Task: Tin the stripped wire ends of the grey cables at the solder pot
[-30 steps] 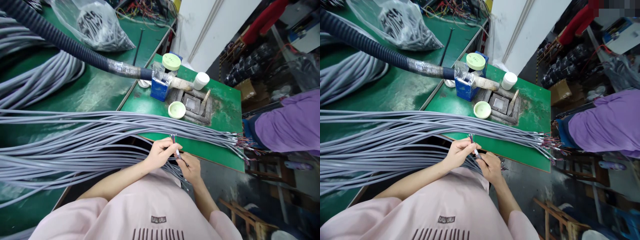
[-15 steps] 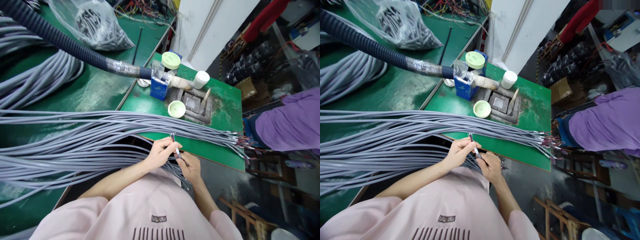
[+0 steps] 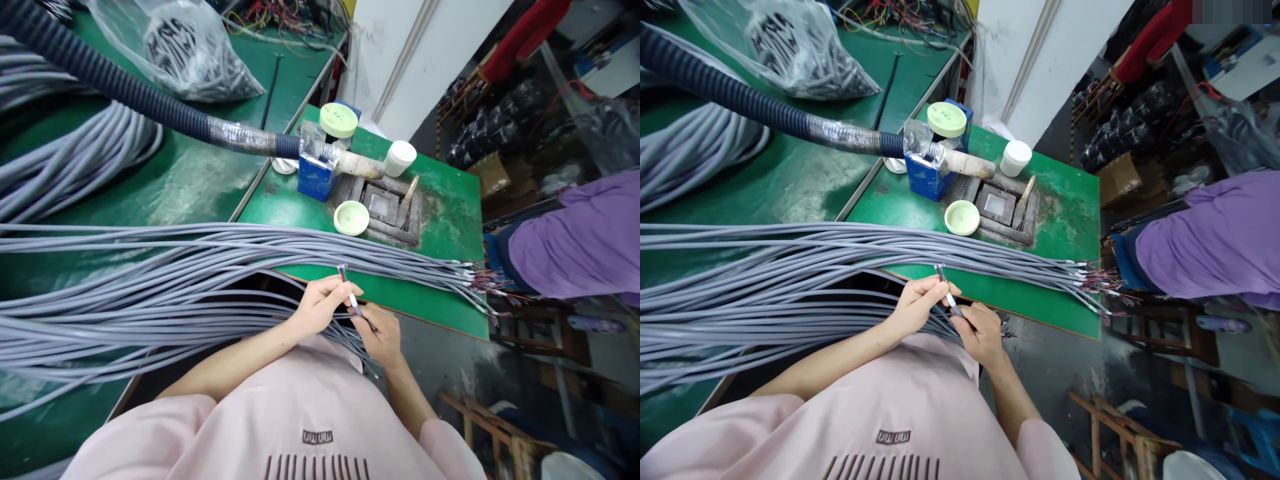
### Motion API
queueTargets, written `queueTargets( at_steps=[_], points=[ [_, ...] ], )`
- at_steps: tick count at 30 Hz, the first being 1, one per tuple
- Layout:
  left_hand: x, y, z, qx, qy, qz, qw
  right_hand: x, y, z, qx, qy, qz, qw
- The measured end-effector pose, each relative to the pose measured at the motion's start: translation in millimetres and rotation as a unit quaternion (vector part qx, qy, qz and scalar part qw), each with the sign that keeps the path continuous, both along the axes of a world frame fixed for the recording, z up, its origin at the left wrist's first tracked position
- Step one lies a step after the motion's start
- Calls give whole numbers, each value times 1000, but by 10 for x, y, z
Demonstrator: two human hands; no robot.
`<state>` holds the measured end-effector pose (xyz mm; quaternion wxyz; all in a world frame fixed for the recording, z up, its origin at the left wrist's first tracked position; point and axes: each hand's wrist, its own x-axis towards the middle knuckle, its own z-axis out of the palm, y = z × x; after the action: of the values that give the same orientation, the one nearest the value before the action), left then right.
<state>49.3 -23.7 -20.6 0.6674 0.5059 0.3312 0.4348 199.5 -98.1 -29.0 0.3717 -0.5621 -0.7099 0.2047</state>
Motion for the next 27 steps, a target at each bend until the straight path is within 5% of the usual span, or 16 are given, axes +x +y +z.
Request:
queueTargets(
  at_steps=[10, 15, 17, 19, 21, 22, 27],
  points=[
    [30, -4, -28, -40, -17, -39, 998, 25, -53, 13, 11, -13, -9, 1000],
    [41, 36, -80, 82, 98, -102, 987, 422, -441, -37, -65, -63, -117, 989],
    [26, 76, -107, 189, 154, -86, 966, 711, -720, -93, -170, -121, -207, 956],
    [8, 133, -130, 299, 204, -49, 931, 990, -1002, -139, -321, -238, -274, 875],
    [0, 207, -148, 377, 266, -11, 887, 1169, -1207, -160, -438, -296, -267, 805],
    [5, 249, -156, 403, 300, 5, 865, 1200, -1259, -161, -464, -293, -252, 797],
    [115, 452, -200, 441, 432, 51, 785, 785, -985, -158, -361, -65, -100, 925]
  ],
)
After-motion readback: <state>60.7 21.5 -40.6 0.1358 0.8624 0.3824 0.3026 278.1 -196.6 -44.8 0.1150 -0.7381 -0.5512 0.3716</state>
